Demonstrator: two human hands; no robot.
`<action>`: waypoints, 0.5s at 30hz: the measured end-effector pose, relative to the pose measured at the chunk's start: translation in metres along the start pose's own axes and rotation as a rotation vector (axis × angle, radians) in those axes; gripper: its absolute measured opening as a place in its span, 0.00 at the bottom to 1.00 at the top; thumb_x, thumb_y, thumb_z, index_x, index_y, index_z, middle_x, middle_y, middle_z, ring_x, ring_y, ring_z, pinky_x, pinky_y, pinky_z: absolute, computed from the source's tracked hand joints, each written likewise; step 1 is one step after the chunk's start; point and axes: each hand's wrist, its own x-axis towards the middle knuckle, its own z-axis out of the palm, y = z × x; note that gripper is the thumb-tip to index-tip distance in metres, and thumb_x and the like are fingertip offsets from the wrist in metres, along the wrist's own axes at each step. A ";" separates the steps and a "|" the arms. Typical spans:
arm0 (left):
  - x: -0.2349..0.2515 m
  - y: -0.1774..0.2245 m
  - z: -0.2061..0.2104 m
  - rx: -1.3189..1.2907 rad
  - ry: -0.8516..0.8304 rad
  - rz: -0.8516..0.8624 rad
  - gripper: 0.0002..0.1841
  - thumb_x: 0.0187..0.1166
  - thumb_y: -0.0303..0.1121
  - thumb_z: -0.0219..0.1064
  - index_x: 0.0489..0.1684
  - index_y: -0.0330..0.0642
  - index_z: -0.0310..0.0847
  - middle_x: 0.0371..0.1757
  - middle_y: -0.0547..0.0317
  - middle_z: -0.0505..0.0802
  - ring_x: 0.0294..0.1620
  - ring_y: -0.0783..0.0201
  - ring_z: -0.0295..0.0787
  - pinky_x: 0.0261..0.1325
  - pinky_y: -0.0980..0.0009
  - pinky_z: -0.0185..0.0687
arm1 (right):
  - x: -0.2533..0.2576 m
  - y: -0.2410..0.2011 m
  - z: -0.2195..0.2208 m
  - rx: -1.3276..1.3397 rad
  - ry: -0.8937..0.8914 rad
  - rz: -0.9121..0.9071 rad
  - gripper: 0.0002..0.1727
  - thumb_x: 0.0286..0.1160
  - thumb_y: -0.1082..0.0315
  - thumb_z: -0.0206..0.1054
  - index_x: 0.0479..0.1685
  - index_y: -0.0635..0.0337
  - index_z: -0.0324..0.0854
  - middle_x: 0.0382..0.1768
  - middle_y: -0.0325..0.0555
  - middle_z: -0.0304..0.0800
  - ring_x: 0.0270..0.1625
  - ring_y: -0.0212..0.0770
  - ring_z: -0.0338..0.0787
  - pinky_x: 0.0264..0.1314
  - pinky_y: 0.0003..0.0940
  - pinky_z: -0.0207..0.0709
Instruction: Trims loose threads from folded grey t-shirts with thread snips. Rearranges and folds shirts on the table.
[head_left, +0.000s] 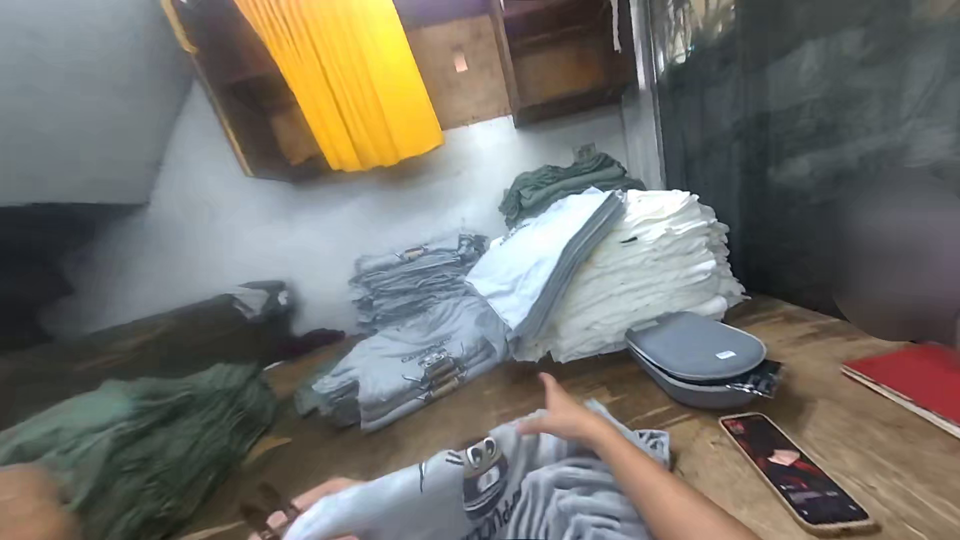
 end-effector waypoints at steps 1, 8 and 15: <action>0.008 0.008 -0.013 0.016 -0.108 0.159 0.17 0.64 0.27 0.76 0.49 0.60 0.92 0.45 0.75 0.98 0.45 0.78 0.93 0.52 0.75 0.91 | 0.001 0.010 -0.010 0.031 -0.050 0.077 0.69 0.55 0.50 0.88 0.95 0.63 0.41 0.84 0.71 0.67 0.84 0.64 0.72 0.85 0.63 0.66; 0.056 0.017 -0.045 -0.123 0.162 -0.094 0.11 0.76 0.34 0.64 0.50 0.42 0.87 0.42 0.58 0.96 0.43 0.68 0.94 0.50 0.69 0.92 | -0.062 -0.004 -0.097 0.188 -0.036 -0.014 0.28 0.70 0.64 0.77 0.68 0.64 0.74 0.50 0.51 0.91 0.49 0.41 0.93 0.57 0.42 0.88; 0.057 0.055 0.118 -0.487 0.405 -0.075 0.13 0.77 0.24 0.66 0.57 0.33 0.79 0.39 0.48 0.94 0.38 0.60 0.95 0.41 0.61 0.94 | -0.168 -0.102 -0.017 -0.198 0.727 -0.334 0.43 0.65 0.48 0.81 0.80 0.54 0.69 0.52 0.56 0.92 0.50 0.54 0.94 0.51 0.57 0.87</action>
